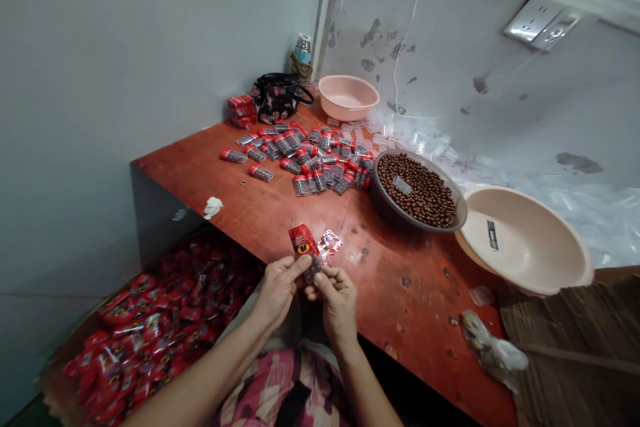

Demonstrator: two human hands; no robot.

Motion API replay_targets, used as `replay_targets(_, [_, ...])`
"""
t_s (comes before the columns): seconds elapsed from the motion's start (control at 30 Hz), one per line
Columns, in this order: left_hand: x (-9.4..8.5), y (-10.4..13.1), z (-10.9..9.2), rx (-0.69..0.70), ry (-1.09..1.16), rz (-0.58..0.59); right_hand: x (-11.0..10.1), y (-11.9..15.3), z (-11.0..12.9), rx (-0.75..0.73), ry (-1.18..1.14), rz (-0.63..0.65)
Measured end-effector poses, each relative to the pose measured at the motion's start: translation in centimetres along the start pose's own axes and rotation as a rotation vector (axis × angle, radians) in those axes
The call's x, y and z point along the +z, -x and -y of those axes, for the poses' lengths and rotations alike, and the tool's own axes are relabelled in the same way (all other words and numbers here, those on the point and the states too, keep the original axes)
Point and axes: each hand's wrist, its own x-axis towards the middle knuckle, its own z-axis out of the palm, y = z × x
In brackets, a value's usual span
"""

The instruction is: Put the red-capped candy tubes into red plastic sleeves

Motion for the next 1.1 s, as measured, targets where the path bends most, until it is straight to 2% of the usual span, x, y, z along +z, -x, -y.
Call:
replay_targets(0.1, [0.0, -0.1, -0.1, 0.020, 0.031, -0.012, 0.0, 0.3, 0.2, -0.029, 0.103, -0.017])
replay_targets(0.2, [0.1, -0.3, -0.1, 0.037, 0.098, -0.014, 0.0, 0.9, 0.2, -0.182, 0.300, -0.041])
replay_targets(0.27, [0.2, -0.4, 0.1, 0.066, 0.091, -0.053, 0.2, 1.1, 0.1, -0.237, 0.348, -0.036])
replay_targets(0.33, [0.1, -0.3, 0.4, 0.061, 0.053, -0.072, 0.3, 1.0, 0.1, -0.175, 0.268, -0.026])
replay_targets(0.4, [0.0, 0.0, 1.0, 0.034, 0.027, -0.042, 0.5, 0.7, 0.0, -0.084, 0.125, -0.029])
replay_targets(0.5, [-0.4, 0.3, 1.7, 0.033, 0.028, -0.021, 0.4, -0.1, 0.0, -0.026, -0.004, -0.027])
replay_targets(0.6, [-0.9, 0.1, 1.8, 0.057, 0.017, -0.052, 0.2, -1.0, 0.2, 0.049, -0.044, 0.069])
replay_targets(0.67, [-1.1, 0.1, 1.5, 0.036, 0.008, -0.031, 0.3, -1.5, 0.3, 0.099, -0.061, 0.137])
replay_targets(0.77, [-1.6, 0.5, 0.7, 0.002, 0.019, -0.034, 1.2, -1.7, 0.3, 0.122, -0.061, 0.182])
replay_targets(0.87, [-3.1, 1.9, 0.0, 0.029, 0.116, -0.133, 2.5, -1.4, 0.2, 0.113, -0.048, 0.220])
replay_targets(0.97, [-5.7, 3.6, -0.1, 0.063, 0.254, -0.340, 2.6, -1.0, 0.2, 0.090, -0.017, 0.219])
replay_targets(1.03, [-7.2, 4.5, 0.1, 0.084, 0.209, -0.482, 1.7, -1.0, 0.5, 0.074, 0.025, 0.182])
replay_targets(1.1, [-7.7, 4.6, 0.3, 0.102, 0.018, -0.496, 0.4, -1.1, 0.8, 0.055, 0.067, 0.135])
